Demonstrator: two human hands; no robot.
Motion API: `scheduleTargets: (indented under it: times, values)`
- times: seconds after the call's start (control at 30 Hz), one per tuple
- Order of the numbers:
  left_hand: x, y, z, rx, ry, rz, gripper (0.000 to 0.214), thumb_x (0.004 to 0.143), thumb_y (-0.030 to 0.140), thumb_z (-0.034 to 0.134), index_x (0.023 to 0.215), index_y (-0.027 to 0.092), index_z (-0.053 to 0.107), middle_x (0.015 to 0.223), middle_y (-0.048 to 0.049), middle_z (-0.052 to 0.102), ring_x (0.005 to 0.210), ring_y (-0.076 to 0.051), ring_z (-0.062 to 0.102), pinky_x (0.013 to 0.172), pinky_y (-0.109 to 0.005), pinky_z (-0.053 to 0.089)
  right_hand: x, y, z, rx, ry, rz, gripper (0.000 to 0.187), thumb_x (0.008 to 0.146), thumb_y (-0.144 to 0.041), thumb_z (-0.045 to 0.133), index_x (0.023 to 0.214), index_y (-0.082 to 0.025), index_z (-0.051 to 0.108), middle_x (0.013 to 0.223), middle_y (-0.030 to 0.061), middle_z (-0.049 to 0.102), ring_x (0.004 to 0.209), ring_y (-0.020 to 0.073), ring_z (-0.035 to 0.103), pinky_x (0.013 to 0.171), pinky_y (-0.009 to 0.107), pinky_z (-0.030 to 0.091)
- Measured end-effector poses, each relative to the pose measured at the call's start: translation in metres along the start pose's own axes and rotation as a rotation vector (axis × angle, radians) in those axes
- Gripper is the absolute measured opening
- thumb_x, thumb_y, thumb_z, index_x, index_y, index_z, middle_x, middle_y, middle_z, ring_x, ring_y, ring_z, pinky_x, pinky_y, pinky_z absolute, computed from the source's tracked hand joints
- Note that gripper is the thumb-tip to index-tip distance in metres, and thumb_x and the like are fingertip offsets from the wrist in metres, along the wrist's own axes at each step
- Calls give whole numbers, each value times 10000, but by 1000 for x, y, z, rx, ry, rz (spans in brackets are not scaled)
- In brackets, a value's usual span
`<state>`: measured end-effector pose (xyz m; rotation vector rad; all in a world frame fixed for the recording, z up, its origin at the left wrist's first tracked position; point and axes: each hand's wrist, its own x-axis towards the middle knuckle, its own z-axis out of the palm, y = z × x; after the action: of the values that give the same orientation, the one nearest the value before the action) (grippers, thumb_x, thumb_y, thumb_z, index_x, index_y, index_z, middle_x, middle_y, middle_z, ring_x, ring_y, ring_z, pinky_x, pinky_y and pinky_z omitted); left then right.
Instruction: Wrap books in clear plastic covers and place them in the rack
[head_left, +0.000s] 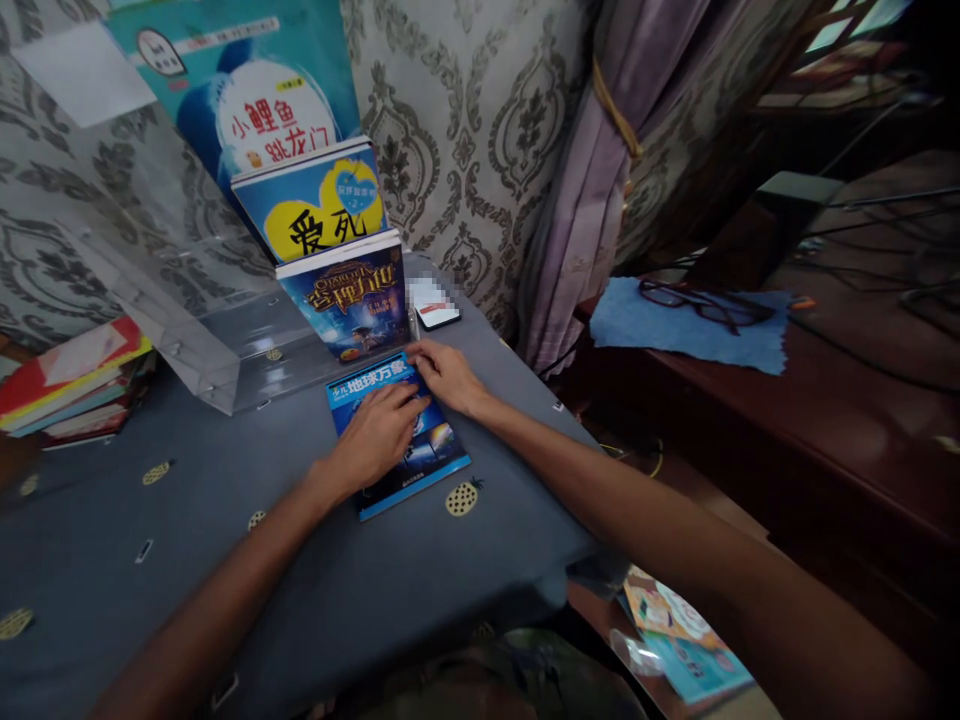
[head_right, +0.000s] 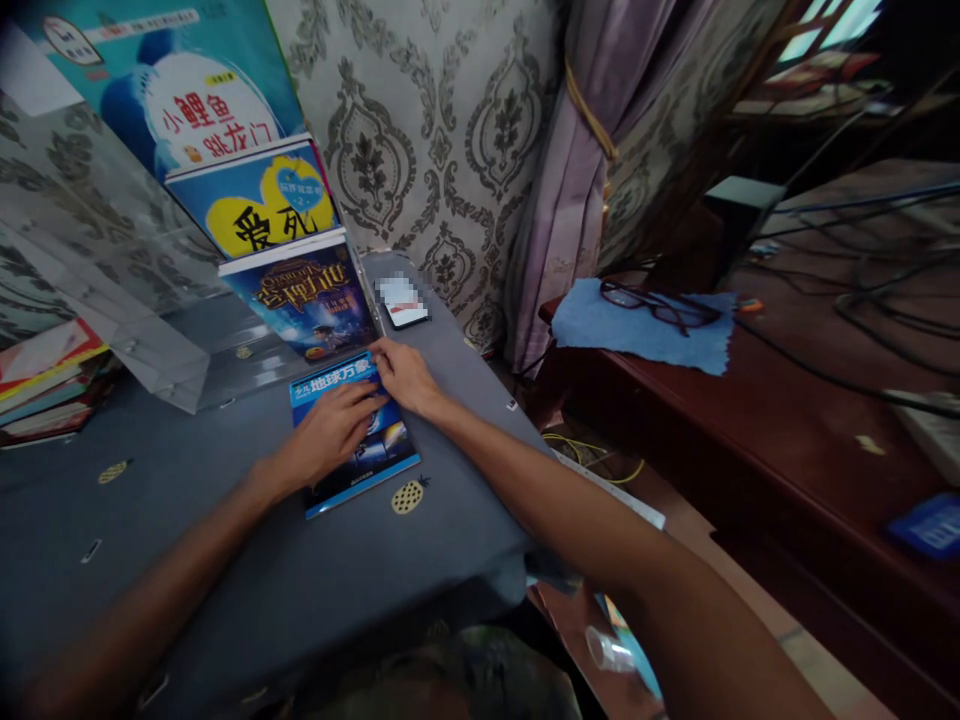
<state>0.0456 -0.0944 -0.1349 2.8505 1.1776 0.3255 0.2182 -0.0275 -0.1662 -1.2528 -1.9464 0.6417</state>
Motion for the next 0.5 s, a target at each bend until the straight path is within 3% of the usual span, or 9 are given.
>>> scheduleTargets:
  times: [0.2, 0.33, 0.5]
  values:
    - [-4, 28, 2, 70, -23, -62, 401, 1020, 462, 415, 1339, 279, 574, 1402, -112, 530, 1338, -309, 455, 1105, -580, 378, -1, -2, 0, -56, -21, -6, 324, 954, -151, 419, 1201, -136, 628, 1129, 121, 726, 1059, 239, 657, 946, 367, 471]
    - [-2, 38, 1, 127, -51, -77, 387, 1011, 482, 418, 1249, 244, 610, 1413, -136, 516, 1356, -343, 435, 1100, -615, 367, -1, 0, 1, -66, 1, -24, 321, 968, -167, 410, 1200, -153, 632, 1178, 108, 713, 1094, 229, 639, 978, 367, 461]
    - [-18, 40, -12, 59, -51, 34, 328, 1015, 424, 440, 1030, 176, 655, 1235, -140, 615, 1196, -306, 559, 1029, -514, 465, -1, -2, 0, -72, 26, -26, 311, 987, -211, 417, 1209, -161, 628, 1168, 108, 719, 1070, 227, 647, 948, 354, 464]
